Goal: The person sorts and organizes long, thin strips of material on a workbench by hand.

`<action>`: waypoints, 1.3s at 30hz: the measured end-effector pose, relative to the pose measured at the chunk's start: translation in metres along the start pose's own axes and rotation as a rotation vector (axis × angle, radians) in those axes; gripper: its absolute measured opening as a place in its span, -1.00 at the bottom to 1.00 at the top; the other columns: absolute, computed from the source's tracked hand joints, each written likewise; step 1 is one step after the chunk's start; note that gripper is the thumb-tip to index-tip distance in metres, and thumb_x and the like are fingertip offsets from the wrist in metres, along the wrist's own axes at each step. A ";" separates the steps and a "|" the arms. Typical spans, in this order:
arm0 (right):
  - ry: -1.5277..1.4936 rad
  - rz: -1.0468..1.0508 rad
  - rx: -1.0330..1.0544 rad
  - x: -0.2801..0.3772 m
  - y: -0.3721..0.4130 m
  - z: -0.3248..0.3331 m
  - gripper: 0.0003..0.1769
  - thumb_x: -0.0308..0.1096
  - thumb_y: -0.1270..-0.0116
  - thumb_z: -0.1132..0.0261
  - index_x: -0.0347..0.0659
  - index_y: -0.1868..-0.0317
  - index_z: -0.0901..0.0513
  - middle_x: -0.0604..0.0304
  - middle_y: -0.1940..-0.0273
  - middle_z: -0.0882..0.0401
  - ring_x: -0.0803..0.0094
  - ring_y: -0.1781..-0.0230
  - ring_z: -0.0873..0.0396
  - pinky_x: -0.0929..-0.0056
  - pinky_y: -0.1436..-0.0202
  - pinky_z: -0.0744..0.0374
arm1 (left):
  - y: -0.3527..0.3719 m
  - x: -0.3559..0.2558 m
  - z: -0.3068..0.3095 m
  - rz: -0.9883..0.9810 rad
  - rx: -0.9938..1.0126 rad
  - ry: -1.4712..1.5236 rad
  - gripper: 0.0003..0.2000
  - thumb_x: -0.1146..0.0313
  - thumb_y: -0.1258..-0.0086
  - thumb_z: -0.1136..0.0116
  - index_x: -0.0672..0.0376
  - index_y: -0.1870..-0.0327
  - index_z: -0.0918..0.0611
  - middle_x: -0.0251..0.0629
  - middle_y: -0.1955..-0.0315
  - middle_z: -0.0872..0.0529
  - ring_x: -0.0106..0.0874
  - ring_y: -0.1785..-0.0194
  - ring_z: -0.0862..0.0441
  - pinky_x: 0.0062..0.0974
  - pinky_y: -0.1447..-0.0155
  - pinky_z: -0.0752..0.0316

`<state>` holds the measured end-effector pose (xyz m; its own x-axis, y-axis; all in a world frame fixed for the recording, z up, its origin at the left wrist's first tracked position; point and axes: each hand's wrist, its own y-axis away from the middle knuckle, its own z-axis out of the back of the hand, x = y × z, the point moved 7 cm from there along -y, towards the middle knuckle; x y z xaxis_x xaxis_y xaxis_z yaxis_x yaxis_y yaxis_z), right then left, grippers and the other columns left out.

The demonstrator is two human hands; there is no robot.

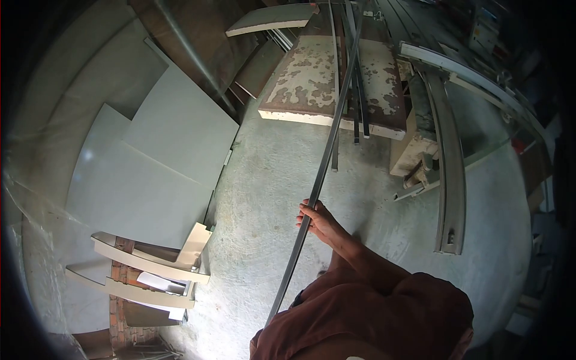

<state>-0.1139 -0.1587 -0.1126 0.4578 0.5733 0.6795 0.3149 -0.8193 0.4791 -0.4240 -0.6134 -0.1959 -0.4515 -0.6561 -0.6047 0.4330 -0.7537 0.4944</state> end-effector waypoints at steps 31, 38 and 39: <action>0.116 -0.692 0.491 -0.115 0.198 0.074 -0.31 -0.07 -0.28 -0.15 -0.10 -0.29 -0.03 0.23 -0.26 -0.21 0.33 -0.30 -0.15 0.24 -0.25 -0.22 | 0.154 0.022 -0.001 0.133 -0.111 0.080 -0.66 0.14 -0.21 -0.19 0.13 0.09 -0.58 -0.30 0.44 -0.71 -0.51 0.44 -0.61 -0.65 0.37 -0.50; -0.001 -0.669 0.422 -0.108 0.181 0.092 -0.48 -0.14 -0.32 -0.11 -0.08 -0.21 -0.16 0.21 -0.21 -0.28 0.26 -0.24 -0.21 0.21 -0.22 -0.26 | 0.189 0.034 -0.020 0.160 -0.154 0.143 -0.68 0.15 -0.23 -0.18 0.13 0.08 -0.58 -0.34 0.44 -0.72 -0.57 0.47 -0.61 -0.71 0.39 -0.50; 0.019 -0.650 0.414 -0.097 0.177 0.092 -0.49 -0.15 -0.33 -0.09 -0.06 -0.21 -0.16 0.18 -0.19 -0.30 0.24 -0.20 -0.25 0.23 -0.21 -0.29 | 0.199 0.037 -0.025 0.171 -0.164 0.156 -0.68 0.15 -0.24 -0.18 0.13 0.08 -0.58 -0.34 0.45 -0.72 -0.58 0.47 -0.61 -0.71 0.39 -0.50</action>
<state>-0.0257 -0.3594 -0.1447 0.0615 0.9371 0.3437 0.8029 -0.2510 0.5407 -0.3353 -0.7867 -0.1354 -0.2406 -0.7498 -0.6164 0.6187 -0.6078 0.4978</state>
